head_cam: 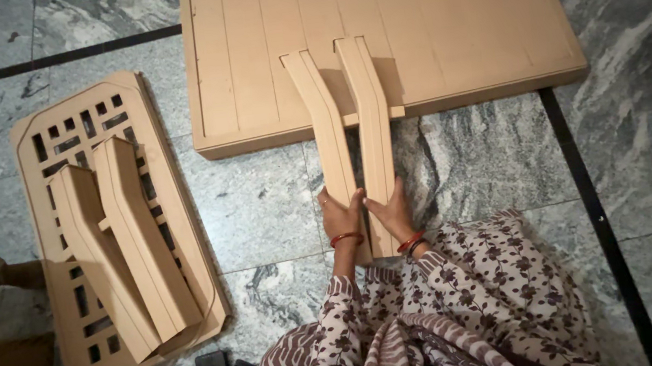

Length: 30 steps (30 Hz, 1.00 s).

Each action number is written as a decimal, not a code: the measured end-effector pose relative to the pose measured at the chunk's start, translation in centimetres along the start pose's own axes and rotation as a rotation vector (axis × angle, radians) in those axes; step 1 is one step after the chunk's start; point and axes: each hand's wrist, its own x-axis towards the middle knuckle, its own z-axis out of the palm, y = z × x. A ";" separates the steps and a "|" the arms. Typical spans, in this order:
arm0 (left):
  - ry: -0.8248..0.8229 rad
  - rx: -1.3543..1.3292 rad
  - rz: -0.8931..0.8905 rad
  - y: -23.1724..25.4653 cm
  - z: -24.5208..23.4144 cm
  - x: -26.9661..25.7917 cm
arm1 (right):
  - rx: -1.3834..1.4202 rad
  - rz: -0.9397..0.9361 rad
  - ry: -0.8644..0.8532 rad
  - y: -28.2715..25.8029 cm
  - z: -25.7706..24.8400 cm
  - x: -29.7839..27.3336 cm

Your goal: The person sits on the floor and handles disassembled furniture parts, including a tabletop, legs, a decorative panel, and rubber feet. They pick up and place the legs, examine the rubber feet, and move the tabletop and panel around the workspace.

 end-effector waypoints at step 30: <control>0.570 0.420 -0.480 -23.4 -39.1 8.5 | 0.033 -0.312 -0.500 -19.4 38.8 -21.9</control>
